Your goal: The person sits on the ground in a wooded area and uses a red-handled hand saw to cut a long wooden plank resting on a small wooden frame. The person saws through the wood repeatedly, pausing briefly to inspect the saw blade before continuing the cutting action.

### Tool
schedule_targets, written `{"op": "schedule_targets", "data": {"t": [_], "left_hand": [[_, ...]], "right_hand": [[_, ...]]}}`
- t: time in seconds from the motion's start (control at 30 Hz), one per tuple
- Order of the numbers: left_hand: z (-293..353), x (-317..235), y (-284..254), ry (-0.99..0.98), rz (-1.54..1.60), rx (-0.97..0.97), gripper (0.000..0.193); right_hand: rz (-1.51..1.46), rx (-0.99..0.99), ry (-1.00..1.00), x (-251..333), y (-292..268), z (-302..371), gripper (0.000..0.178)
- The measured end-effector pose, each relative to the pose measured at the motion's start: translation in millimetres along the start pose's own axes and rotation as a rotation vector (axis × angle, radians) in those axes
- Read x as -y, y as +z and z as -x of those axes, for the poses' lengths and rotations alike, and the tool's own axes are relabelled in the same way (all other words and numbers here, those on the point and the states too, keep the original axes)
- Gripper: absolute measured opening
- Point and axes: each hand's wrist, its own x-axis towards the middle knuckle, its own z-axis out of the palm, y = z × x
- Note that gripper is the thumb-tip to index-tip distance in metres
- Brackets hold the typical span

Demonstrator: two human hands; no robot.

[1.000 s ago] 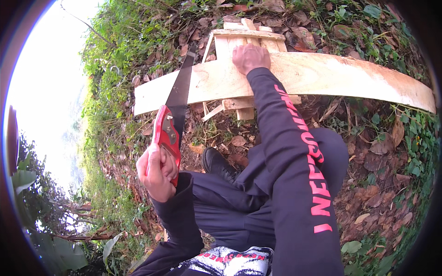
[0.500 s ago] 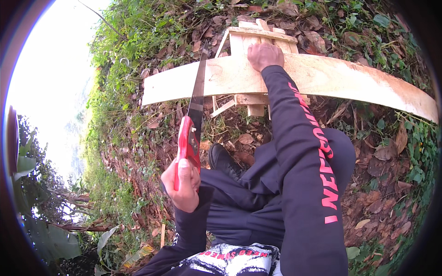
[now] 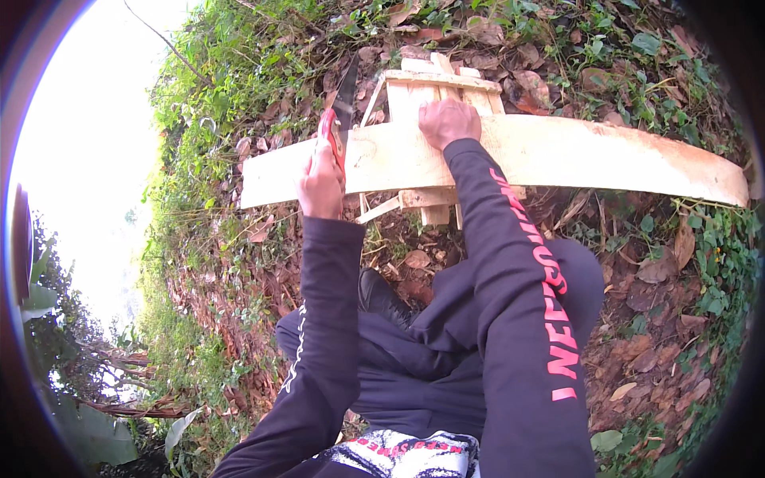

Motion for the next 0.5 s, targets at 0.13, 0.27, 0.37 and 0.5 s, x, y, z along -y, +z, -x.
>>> {"op": "schedule_targets", "data": {"t": [0.13,0.27,0.37,0.5], "left_hand": [[66.4,-33.9,-29.7,-0.158,0.207,0.050,0.026],[126.5,-68.9,-65.3,-0.237,0.301,0.059,0.036],[57.2,-18.4,-23.7,-0.107,0.167,0.038,0.034],[-3.2,-23.3,5.1,-0.115,0.062,0.004,0.035]], "right_hand": [[0.008,0.032,0.049,-11.6,-1.5,-4.9,0.052],[0.041,-0.003,0.012,-15.6,1.1,-1.0,0.052],[0.019,0.045,-0.006,-2.7,-4.4,2.5,0.052],[-0.011,0.073,0.011,0.9,-2.2,-0.4,0.053]]}}
